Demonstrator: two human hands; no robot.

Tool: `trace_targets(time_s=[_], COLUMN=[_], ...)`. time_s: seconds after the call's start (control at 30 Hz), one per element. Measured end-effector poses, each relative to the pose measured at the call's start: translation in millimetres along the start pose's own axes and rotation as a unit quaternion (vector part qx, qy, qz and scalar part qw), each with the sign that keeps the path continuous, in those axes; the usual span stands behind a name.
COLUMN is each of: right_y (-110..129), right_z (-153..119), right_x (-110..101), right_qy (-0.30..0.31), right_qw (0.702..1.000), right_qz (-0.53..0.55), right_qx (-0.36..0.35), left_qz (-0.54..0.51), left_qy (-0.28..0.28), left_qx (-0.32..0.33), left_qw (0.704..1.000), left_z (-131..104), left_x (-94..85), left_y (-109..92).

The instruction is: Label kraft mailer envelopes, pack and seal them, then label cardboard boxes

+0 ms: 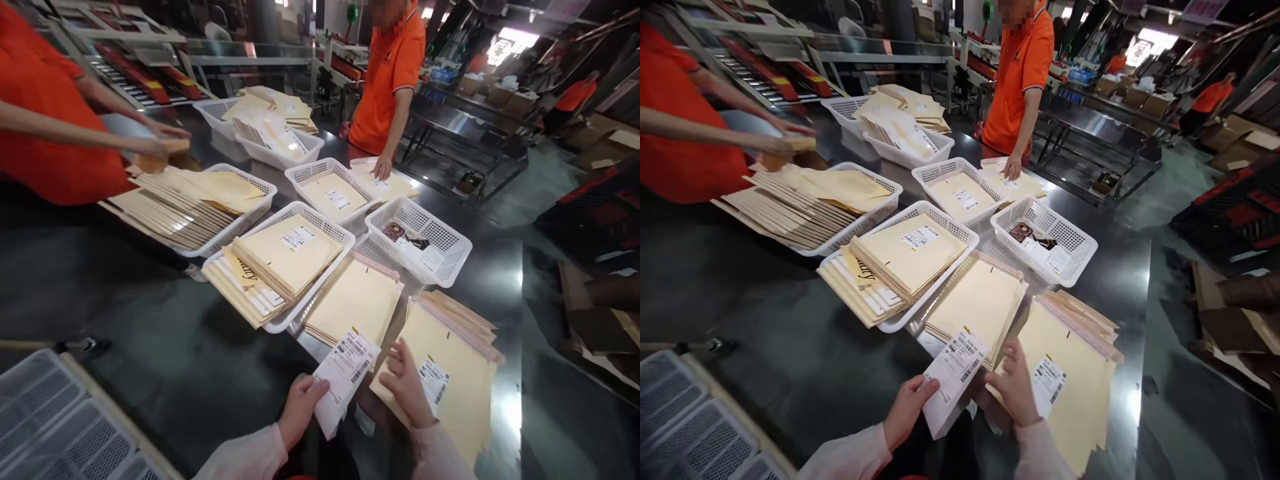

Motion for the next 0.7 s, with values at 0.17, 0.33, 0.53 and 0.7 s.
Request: trace_targets(time_s=[0.17, 0.33, 0.53, 0.7], right_y=[1.2, -2.7, 5.1, 9.6], right_z=[-21.6, -26.8, 20.1, 117.1], right_x=[106.1, 118.8, 107.4, 92.8], right_qy=[0.136, 0.197, 0.113, -0.048], right_qw=[0.984, 0.976, 0.988, 0.969], right_qz=[0.109, 0.077, -0.101, -0.238], right_qx=[0.045, 0.055, -0.039, -0.039], left_qz=[-0.021, 0.050, 0.059, 0.006], left_qy=[0.128, 0.105, -0.007, -0.008], left_qx=[0.054, 0.036, 0.053, 0.002], left_qw=[0.990, 0.993, 0.997, 1.000], left_z=[7.8, 26.0, 54.6, 61.5], left_x=[6.7, -2.1, -4.1, -13.2], left_y=[-30.7, -28.9, -15.3, 4.1])
Point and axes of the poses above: each hand's wrist, its own z-axis towards the middle knuckle, its own x-axis out of the palm, y = z × x, the point moved 8 cm from there along z, towards the middle knuckle, and after that the axes turned 5 degrees about y, right-handed, at the moved point
